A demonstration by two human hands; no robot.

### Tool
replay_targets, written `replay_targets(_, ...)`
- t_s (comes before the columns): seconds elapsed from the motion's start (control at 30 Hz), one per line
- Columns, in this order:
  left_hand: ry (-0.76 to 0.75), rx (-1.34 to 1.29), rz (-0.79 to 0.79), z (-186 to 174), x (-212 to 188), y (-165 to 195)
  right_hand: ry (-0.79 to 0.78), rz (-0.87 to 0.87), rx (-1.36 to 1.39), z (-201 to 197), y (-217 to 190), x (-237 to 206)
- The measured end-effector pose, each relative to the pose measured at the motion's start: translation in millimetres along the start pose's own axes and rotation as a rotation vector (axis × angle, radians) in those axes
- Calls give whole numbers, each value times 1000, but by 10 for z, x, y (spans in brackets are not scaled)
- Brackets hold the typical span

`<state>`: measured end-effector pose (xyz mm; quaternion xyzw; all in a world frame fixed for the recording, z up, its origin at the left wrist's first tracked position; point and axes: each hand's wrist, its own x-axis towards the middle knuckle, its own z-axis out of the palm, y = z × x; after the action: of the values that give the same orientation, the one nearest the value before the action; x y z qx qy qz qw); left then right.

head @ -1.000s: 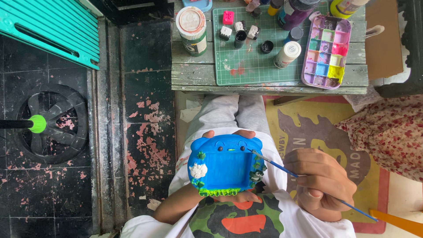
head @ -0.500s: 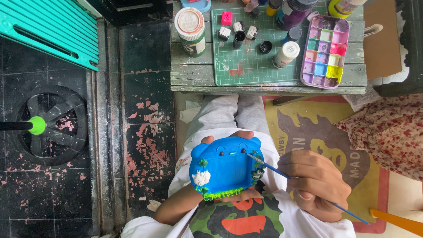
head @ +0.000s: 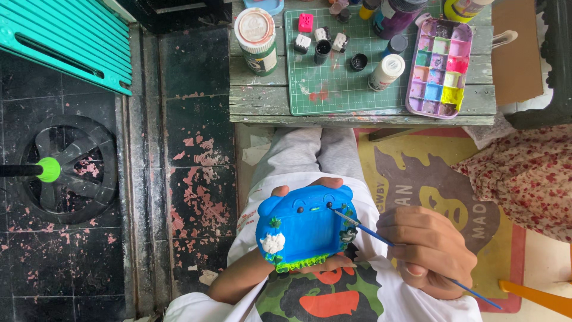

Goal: The person paints a small blue clay tray-shaped figurine with a fine brush, applying dark paint to its face and edges, dipping the brush into a paint pot, and rotating the piece to reach different sides while seated at a cluttered craft table.

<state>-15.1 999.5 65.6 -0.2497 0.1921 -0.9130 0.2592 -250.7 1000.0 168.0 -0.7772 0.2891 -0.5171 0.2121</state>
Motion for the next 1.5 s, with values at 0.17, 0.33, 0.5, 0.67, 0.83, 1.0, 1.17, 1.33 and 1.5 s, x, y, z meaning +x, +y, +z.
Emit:
replay_targets(0.17,86,90,52,-65,-59,18,31,6,17,9,-36,11)
replay_targets(0.33,20,47,42,-49,-45,31,17,-45,-61,12,-5,33)
replay_targets(0.5,-73,-479,-578,-9,272,206,386,-47,39,111,83,-144)
replay_targets(0.67,-184,-521,-363,-72,62,174,500,-18,160,111,168,-312)
replay_targets(0.83,-62,-356,-348,-455,-46,268,474,50,144,141,107,-268)
replay_targets(1.0,36,-265,-355,-439,-33,210,248,-17,106,-1,40,-164)
replay_targets(1.17,-35,-96,-41,-130,-59,-53,14,-19,90,-162,-35,-101)
replay_targets(1.33,-75,-191,-149,-118,25,23,-24,-64,73,-163,-11,-33)
replay_targets(1.5,-18,-243,-292,-250,71,132,-18,-93,111,-159,32,-59)
